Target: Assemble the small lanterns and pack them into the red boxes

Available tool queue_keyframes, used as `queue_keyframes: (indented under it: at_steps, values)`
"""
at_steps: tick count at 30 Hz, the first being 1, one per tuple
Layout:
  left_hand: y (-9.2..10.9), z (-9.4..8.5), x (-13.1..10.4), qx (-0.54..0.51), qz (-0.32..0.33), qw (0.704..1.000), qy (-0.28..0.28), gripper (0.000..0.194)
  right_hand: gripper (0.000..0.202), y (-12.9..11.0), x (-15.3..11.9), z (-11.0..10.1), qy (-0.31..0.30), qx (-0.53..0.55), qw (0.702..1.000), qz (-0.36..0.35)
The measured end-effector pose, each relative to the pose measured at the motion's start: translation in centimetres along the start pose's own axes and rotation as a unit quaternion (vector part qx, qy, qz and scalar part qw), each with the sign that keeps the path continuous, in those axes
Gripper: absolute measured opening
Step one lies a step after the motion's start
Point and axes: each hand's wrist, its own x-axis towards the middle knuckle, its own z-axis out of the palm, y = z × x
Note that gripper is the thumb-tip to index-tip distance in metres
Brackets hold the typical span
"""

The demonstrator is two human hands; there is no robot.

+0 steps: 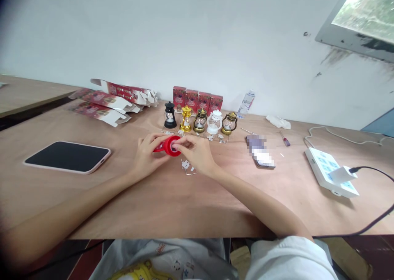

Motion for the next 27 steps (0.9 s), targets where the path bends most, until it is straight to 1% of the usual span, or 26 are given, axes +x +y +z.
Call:
queue_keyframes:
  at_steps: [5, 10, 16, 19, 22, 24, 25, 27]
  values:
    - [0.3, -0.2, 0.0, 0.051, 0.007, 0.999, 0.018, 0.055, 0.008, 0.2, 0.3, 0.2, 0.01, 0.036, 0.999, 0.029]
    - [0.6, -0.2, 0.0, 0.081, 0.038, 0.995, 0.034, 0.053, 0.016, 0.4, 0.5, 0.3, 0.029, 0.064, 0.996, 0.056]
    - [0.2, 0.0, 0.1, 0.032, 0.033, 0.998, 0.032, 0.049, 0.024, 0.4, 0.5, 0.0, 0.007, 0.099, 0.992, 0.074]
    - [0.3, -0.3, 0.3, -0.003, 0.027, 0.999, 0.022, 0.046, 0.021, 0.4, 0.7, -0.6, 0.013, 0.105, 0.993, 0.054]
    - [0.5, -0.7, 0.6, -0.053, 0.02, 0.998, 0.028, 0.042, 0.015, 0.4, 1.1, -1.6, 0.02, 0.061, 0.997, 0.03]
    - [0.5, -0.9, 0.8, -0.094, 0.007, 0.995, 0.035, 0.041, 0.016, 0.3, 1.1, -2.4, -0.005, 0.012, 1.0, 0.01]
    - [0.4, -0.9, 0.9, -0.114, -0.003, 0.993, 0.035, 0.042, 0.021, 0.2, 1.1, -2.7, -0.034, -0.013, 0.999, -0.003]
    - [0.1, -0.9, 1.0, -0.146, -0.019, 0.989, 0.027, 0.048, 0.044, 0.1, 0.8, -3.2, -0.112, -0.055, 0.992, -0.031]
